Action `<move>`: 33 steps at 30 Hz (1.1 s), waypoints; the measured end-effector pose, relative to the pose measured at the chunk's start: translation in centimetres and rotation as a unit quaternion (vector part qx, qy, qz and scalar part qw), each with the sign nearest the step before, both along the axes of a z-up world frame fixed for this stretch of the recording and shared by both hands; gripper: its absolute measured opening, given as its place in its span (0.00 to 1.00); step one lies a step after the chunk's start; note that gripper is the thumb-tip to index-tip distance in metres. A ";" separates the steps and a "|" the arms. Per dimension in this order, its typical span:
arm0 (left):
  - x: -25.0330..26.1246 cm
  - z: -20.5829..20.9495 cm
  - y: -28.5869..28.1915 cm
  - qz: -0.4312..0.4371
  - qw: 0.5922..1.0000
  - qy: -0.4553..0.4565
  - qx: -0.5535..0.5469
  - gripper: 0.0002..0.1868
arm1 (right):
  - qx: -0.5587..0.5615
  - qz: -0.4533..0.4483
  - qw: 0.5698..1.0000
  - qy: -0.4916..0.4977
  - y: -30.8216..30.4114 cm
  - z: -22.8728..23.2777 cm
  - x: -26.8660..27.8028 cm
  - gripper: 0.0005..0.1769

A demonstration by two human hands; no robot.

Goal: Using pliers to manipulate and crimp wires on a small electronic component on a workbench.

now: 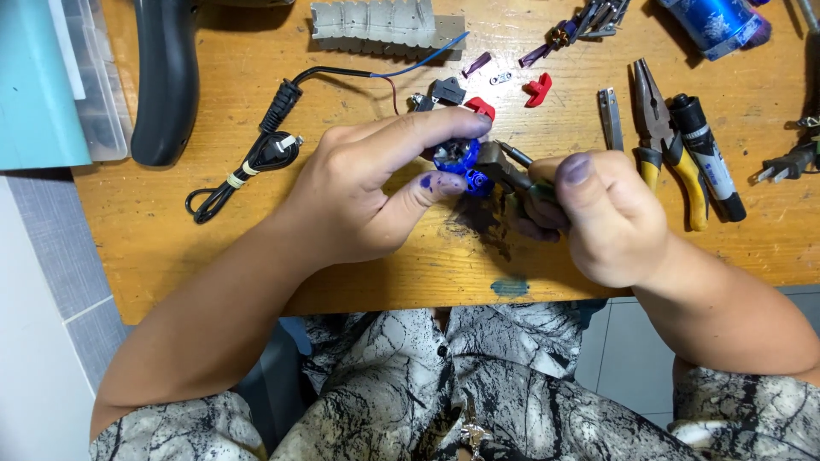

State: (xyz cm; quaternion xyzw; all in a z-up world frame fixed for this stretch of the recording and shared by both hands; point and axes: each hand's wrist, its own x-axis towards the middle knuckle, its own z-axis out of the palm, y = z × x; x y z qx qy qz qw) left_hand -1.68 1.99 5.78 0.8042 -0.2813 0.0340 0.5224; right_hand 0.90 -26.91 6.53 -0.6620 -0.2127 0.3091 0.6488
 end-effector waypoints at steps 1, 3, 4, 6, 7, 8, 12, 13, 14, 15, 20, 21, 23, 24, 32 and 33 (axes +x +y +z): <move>-0.1 -0.1 -0.1 0.004 1.000 0.014 -0.002 0.19 | -0.016 -0.013 1.000 -0.015 0.0 0.0 -0.2 0.40; -0.2 -0.1 -0.2 0.009 1.000 0.028 -0.004 0.18 | -0.033 -0.026 0.999 -0.029 0.0 -0.2 -0.5 0.35; -0.2 0.0 -0.4 0.006 0.999 0.040 -0.020 0.19 | -0.042 -0.035 0.997 -0.060 0.0 -0.3 -0.6 0.35; -0.3 0.1 -0.6 0.003 0.998 0.052 -0.036 0.20 | -0.052 -0.045 0.994 -0.091 0.0 -0.6 -0.7 0.36; -0.4 0.1 -0.7 -0.005 0.996 0.066 -0.055 0.19 | -0.032 -0.041 0.992 -0.111 0.0 -0.7 -0.6 0.35; -0.4 0.1 -0.7 -0.013 0.994 0.080 -0.075 0.19 | -0.011 -0.037 0.991 -0.131 0.0 -0.8 -0.5 0.34; -0.2 0.1 -0.5 -0.011 0.996 0.065 -0.062 0.19 | -0.042 0.045 0.994 -0.085 -2.6 -0.1 1.5 0.32; -0.2 -0.1 -0.4 0.006 0.999 0.027 -0.042 0.18 | -0.073 0.063 0.993 -0.071 -3.2 0.6 2.0 0.31; -0.1 -0.3 -0.4 0.023 0.999 -0.011 -0.022 0.19 | -0.103 0.080 0.990 -0.056 -3.9 1.3 2.6 0.30; -0.4 0.3 -0.2 0.020 0.999 -0.011 -0.023 0.19 | -0.104 0.077 0.990 -0.056 -3.2 1.9 2.5 0.30; -0.1 0.6 -0.2 0.054 0.985 0.002 0.162 0.26 | -0.098 -0.089 0.929 -0.346 -2.2 1.5 2.8 0.34; -0.1 0.5 -0.4 0.051 0.986 0.002 0.159 0.26 | -0.101 -0.091 0.929 -0.346 -2.4 1.3 2.8 0.34; -0.1 0.2 -0.5 0.042 0.981 -0.009 0.188 0.23 | -0.166 -0.073 0.906 -0.382 -2.6 1.0 3.1 0.32; 0.0 0.2 -0.7 0.041 0.982 -0.010 0.186 0.23 | -0.168 -0.075 0.906 -0.382 -2.7 1.0 3.1 0.32; 0.1 -0.4 -0.7 0.051 0.986 0.011 0.161 0.22 | -0.233 -0.036 0.914 -0.330 -3.1 1.2 2.5 0.32; 0.1 -0.3 -0.8 0.052 0.985 0.010 0.162 0.22 | -0.232 -0.035 0.914 -0.331 -3.1 1.1 2.5 0.32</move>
